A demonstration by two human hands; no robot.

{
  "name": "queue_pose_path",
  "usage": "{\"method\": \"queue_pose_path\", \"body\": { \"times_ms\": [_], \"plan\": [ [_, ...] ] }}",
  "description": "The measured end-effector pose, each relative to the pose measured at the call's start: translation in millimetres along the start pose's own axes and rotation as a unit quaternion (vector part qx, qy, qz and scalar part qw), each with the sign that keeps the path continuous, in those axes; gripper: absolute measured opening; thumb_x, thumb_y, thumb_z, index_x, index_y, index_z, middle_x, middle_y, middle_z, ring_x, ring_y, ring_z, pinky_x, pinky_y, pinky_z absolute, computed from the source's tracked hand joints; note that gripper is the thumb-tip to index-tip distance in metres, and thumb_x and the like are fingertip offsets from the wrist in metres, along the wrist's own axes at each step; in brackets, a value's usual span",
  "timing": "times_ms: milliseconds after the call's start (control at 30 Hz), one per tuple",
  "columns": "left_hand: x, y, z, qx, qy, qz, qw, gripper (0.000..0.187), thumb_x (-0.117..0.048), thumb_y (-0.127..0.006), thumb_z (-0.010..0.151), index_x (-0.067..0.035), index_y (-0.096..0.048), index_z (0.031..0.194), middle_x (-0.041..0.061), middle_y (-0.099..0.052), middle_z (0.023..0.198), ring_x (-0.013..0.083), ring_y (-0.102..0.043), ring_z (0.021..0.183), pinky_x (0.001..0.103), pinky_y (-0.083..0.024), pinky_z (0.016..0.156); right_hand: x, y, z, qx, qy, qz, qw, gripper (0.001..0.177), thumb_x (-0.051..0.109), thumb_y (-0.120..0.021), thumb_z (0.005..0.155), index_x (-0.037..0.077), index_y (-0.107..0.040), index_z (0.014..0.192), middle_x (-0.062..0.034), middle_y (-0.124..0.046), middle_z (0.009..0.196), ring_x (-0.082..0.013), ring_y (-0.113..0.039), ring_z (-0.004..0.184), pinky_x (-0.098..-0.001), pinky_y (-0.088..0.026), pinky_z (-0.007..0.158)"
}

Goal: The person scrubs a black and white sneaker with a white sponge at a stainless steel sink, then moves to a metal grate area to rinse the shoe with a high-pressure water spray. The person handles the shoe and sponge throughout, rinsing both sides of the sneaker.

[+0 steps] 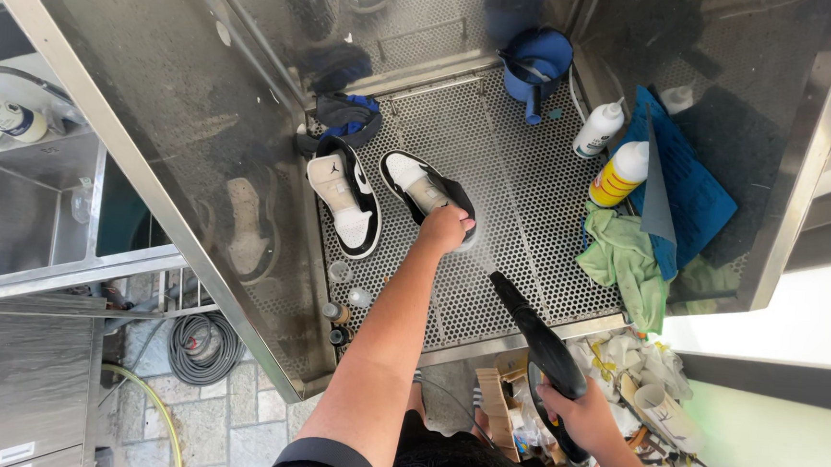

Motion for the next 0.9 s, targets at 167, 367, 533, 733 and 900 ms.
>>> {"method": "queue_pose_path", "body": {
  "times_ms": [167, 367, 533, 733, 900],
  "plan": [
    [4, -6, 3, 0.013, 0.002, 0.002, 1.000, 0.031, -0.035, -0.061, 0.101, -0.008, -0.074, 0.110, 0.020, -0.073, 0.105, 0.0377, -0.070, 0.099, 0.049, -0.054, 0.085, -4, -1, 2, 0.001, -0.001, 0.013, 1.000, 0.015, 0.012, -0.075, 0.083, -0.001, -0.066, 0.085, -0.0061, -0.062, 0.061, -0.0160, -0.059, 0.054, -0.0332, -0.048, 0.054],
    [4, -3, 1, 0.010, 0.006, -0.032, 0.999, 0.032, -0.036, -0.060, 0.099, -0.009, -0.074, 0.109, 0.019, -0.073, 0.105, 0.0368, -0.069, 0.098, 0.048, -0.054, 0.084, -1, -3, 2, 0.008, 0.000, 0.025, 1.000, 0.016, 0.011, -0.074, 0.084, -0.001, -0.064, 0.087, -0.0068, -0.062, 0.061, -0.0162, -0.058, 0.053, -0.0331, -0.047, 0.054],
    [2, -1, -4, 0.024, 0.017, -0.022, 0.999, 0.033, -0.036, -0.060, 0.101, -0.008, -0.075, 0.106, 0.019, -0.074, 0.102, 0.0360, -0.071, 0.094, 0.048, -0.054, 0.082, 3, -4, 0, 0.001, 0.000, 0.021, 1.000, 0.014, 0.010, -0.073, 0.083, 0.000, -0.065, 0.088, -0.0069, -0.061, 0.060, -0.0161, -0.058, 0.052, -0.0332, -0.047, 0.053],
    [2, -1, -6, 0.023, 0.027, -0.027, 0.999, 0.031, -0.037, -0.061, 0.100, -0.009, -0.075, 0.105, 0.019, -0.074, 0.100, 0.0354, -0.071, 0.092, 0.048, -0.054, 0.081, 2, -4, 1, 0.002, 0.008, 0.014, 1.000, 0.015, 0.011, -0.074, 0.083, -0.001, -0.065, 0.088, -0.0069, -0.062, 0.060, -0.0155, -0.058, 0.053, -0.0327, -0.046, 0.053],
    [1, -1, -2, -0.011, -0.016, -0.016, 1.000, 0.032, -0.037, -0.063, 0.097, -0.009, -0.076, 0.105, 0.019, -0.073, 0.102, 0.0364, -0.070, 0.095, 0.047, -0.054, 0.082, -6, -8, -1, -0.008, -0.009, 0.018, 1.000, 0.016, 0.012, -0.076, 0.082, 0.000, -0.067, 0.088, -0.0066, -0.062, 0.060, -0.0157, -0.058, 0.053, -0.0329, -0.046, 0.053]
  ]
}}
Point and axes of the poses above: each hand's wrist, its own z-axis towards the middle knuckle, its own y-axis out of the back of the hand, x = y × z, the point moved 6 cm from there along z, towards the middle knuckle
